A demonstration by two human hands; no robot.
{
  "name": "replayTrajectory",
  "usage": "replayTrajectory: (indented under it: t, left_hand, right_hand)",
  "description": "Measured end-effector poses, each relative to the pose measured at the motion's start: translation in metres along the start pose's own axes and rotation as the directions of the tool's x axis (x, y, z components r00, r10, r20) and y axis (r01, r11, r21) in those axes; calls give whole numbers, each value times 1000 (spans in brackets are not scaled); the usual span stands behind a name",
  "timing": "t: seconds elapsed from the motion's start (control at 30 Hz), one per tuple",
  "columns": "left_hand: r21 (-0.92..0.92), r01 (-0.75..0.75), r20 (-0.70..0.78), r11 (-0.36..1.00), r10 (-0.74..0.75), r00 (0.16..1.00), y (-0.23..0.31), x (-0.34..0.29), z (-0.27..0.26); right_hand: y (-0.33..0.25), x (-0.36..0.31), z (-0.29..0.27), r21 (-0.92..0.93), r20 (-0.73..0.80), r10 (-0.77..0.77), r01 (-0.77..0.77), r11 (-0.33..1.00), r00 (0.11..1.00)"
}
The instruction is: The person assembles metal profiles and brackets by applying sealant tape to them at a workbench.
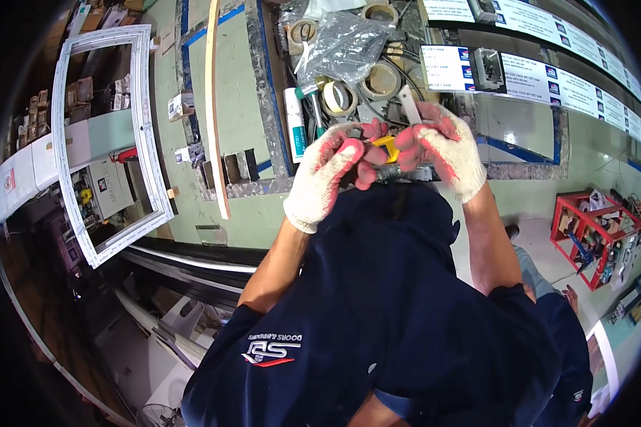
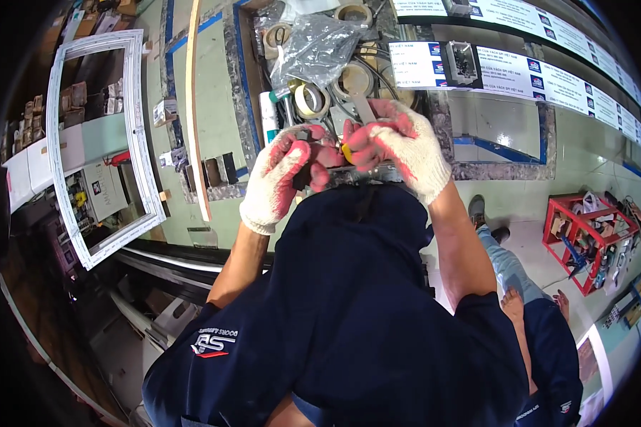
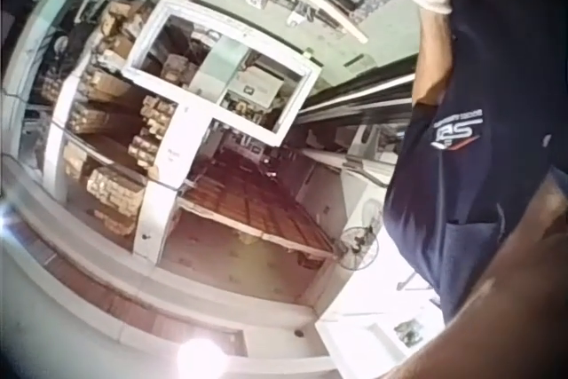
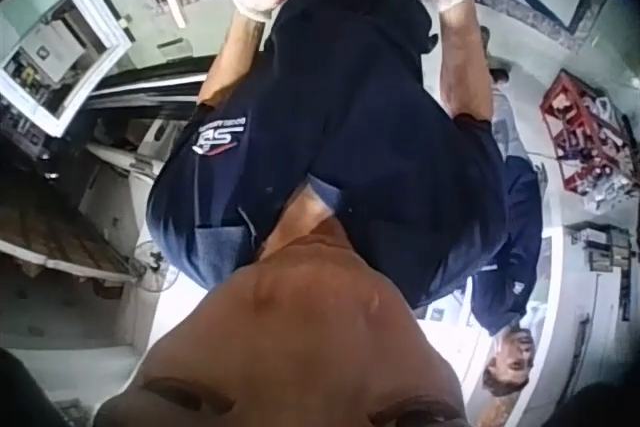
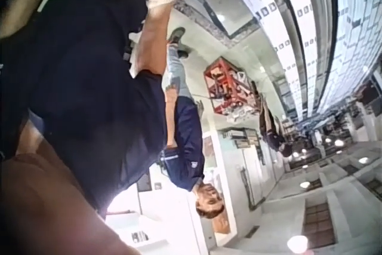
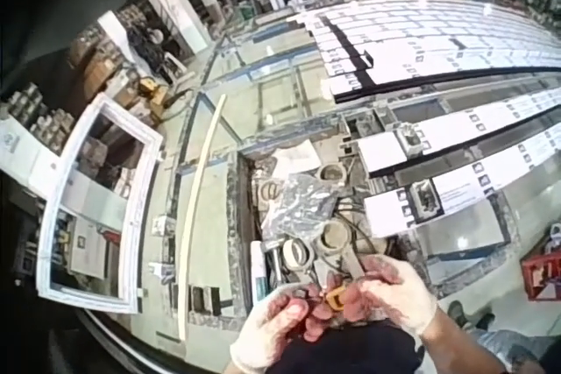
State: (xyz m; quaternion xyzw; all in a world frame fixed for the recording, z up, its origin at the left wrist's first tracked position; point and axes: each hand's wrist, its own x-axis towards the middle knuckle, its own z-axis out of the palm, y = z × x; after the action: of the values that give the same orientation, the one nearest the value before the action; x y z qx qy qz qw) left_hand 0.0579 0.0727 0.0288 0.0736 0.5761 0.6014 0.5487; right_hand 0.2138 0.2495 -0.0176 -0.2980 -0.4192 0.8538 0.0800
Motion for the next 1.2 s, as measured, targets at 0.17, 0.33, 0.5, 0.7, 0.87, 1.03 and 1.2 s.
replayTrajectory:
  t: [0.17,0.33,0.5,0.7,0.87,1.03,1.2]
  left_hand:
    - [206,-99,76,974,85,994,24,-5,-24]
    - [107,-68,61,992,61,996,50,-16,-43]
    - [136,-113,2,984,114,993,56,-26,-65]
    - [85,-173,-100,981,181,978,54,-27,-73]
    - [23,-165,-190,986,166,968,60,-33,-70]
    - [232,-288,-289,929,349,891,43,-28,-65]
    - [345,-294,-343,892,411,845,46,-34,-59]
  right_hand:
    - [-17,-4,56,-108,-8,-106,105,989,994]
    - [3,21,97,-781,296,-737,598,180,608]
    - [-8,35,121,-785,606,-569,531,-318,555]
    - [-10,51,133,-705,703,-539,552,-445,464]
    - [-15,55,139,-685,725,-501,575,-447,473]
    - [-11,57,137,-642,764,-488,569,-514,421]
    - [-15,61,138,-603,794,-474,594,-532,381]
